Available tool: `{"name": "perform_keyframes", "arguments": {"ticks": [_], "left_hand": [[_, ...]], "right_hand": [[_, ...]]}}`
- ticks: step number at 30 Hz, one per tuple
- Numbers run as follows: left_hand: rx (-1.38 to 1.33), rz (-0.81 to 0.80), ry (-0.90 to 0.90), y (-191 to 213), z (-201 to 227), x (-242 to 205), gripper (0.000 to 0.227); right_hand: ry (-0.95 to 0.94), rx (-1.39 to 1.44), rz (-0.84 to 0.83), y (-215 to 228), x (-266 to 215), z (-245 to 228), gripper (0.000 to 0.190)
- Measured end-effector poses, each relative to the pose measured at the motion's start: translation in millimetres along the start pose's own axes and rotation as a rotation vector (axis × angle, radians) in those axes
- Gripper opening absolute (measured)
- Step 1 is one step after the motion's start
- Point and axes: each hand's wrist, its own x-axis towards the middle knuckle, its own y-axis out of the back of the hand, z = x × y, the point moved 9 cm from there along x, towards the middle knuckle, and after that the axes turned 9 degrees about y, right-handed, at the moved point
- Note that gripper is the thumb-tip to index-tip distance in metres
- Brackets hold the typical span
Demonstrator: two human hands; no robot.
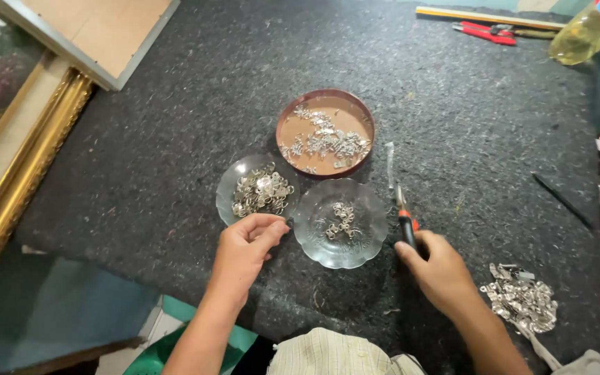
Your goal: Sorting and assembling small metal hardware components using pliers on a workshop table.
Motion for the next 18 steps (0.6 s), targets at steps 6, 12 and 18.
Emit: {"name": "perform_keyframes", "arguments": {"ticks": [6,12,18], "left_hand": [[0.549,0.299,-0.397,20.8,-13.6,21.3,0.008],[1.027,0.336,-0.705,-20.9,-42.2,59.4,0.02],[1.106,0.318,-0.888,-31.6,-42.6,64.4,0.009]], "right_hand": [[0.206,-0.396,0.476,-7.2,30.8,18.9,0.023],[0.405,-0.613,0.824,-1.5,0.5,-13.0,0.022],[0.334,-0.599,0.84,-3.6,1.9,-14.7,0.02]]}}
